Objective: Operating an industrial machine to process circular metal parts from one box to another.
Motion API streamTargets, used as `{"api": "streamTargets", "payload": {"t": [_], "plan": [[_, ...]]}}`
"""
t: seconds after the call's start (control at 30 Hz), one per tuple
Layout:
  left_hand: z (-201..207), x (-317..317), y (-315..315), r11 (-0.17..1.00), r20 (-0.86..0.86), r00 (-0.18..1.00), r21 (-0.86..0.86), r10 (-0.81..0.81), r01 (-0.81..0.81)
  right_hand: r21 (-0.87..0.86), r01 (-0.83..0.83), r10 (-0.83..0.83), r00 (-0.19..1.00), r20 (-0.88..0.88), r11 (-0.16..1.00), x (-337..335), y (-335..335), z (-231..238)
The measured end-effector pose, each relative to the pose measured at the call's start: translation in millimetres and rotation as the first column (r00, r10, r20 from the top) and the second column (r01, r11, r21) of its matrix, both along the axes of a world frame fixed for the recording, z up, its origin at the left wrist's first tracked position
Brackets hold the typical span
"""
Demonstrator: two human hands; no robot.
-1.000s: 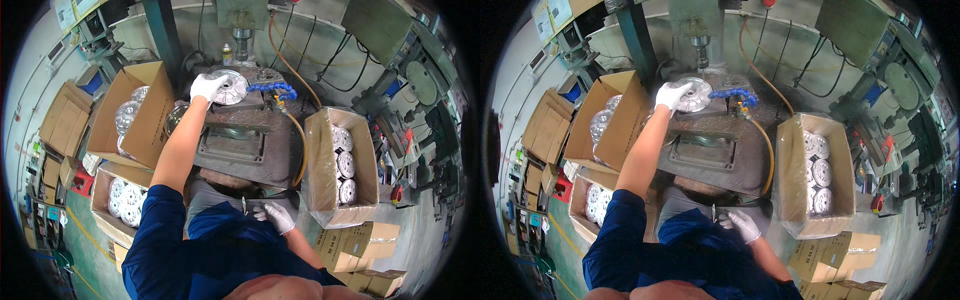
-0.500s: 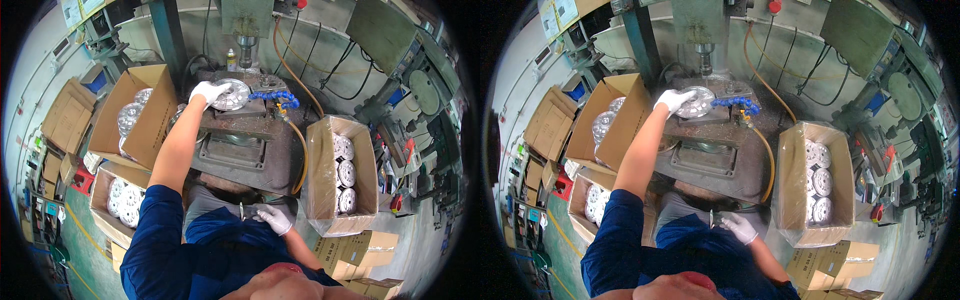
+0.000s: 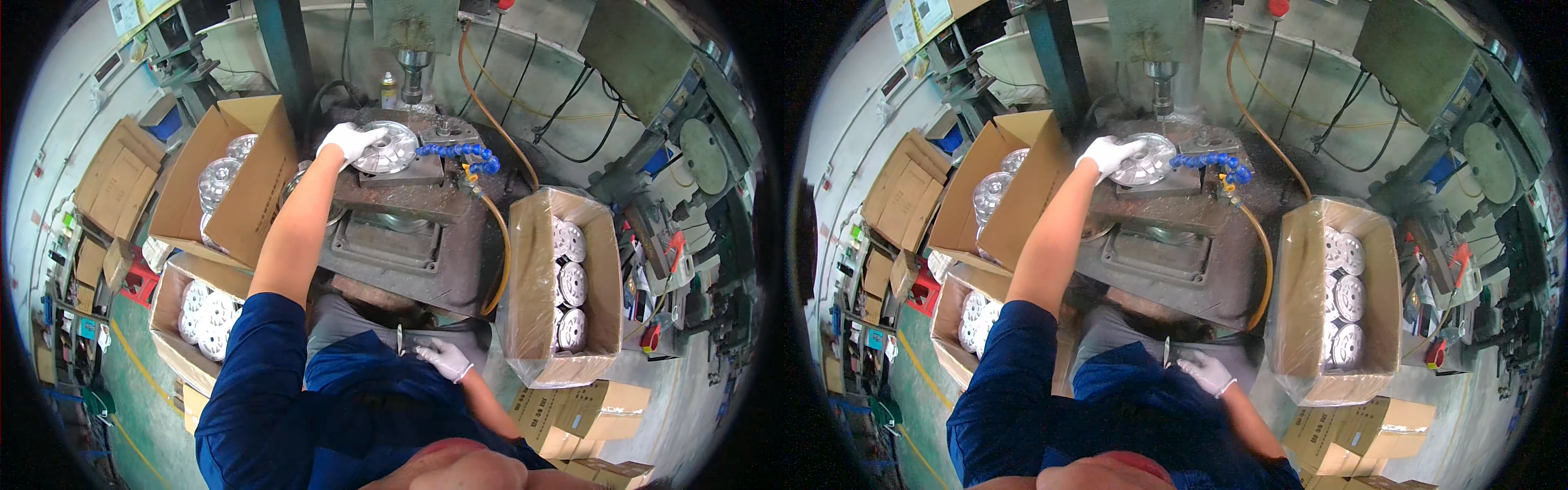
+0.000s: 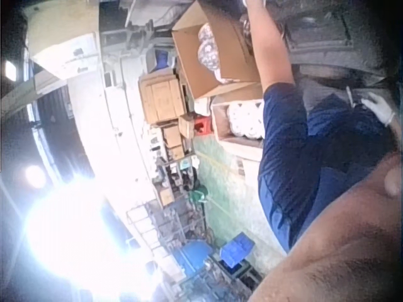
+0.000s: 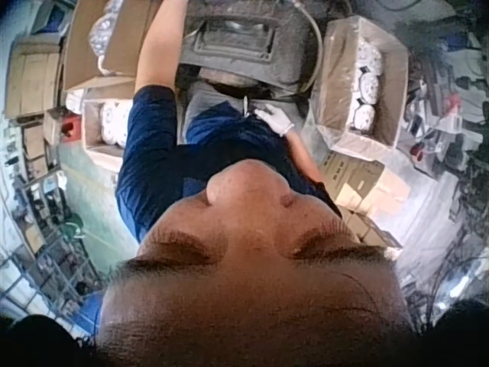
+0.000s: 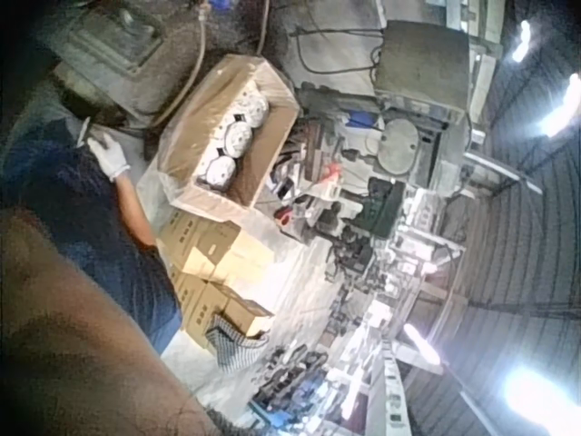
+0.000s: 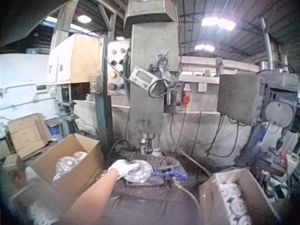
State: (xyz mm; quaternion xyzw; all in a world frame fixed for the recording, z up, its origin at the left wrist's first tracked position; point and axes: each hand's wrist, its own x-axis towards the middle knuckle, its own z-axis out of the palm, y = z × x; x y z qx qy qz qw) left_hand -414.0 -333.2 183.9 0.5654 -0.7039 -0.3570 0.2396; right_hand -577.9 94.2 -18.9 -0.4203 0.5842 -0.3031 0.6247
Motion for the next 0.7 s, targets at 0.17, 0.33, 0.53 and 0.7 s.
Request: {"api": "streamTargets", "payload": {"t": [0.17,0.33,0.53,0.7], "plan": [[1,-1,2,0.999,-0.025,0.999,0.021,-0.038,0.038,0.041,-0.012,0.008,0.996,0.090,0.999,15,1,-21],[2,0,2,1.000,0.003,1.000,0.015,-0.017,0.017,0.127,0.151,-0.169,0.975,0.146,0.980,20,-5,-47],[-8,0,-4,1.000,0.003,1.000,-0.008,-0.006,0.006,0.216,0.243,-0.288,0.933,0.214,0.946,12,-2,-43],[-10,-3,-5,0.998,0.007,1.000,-0.054,0.030,-0.029,0.200,0.255,-0.293,0.936,0.196,0.946,15,-3,-42]]}}
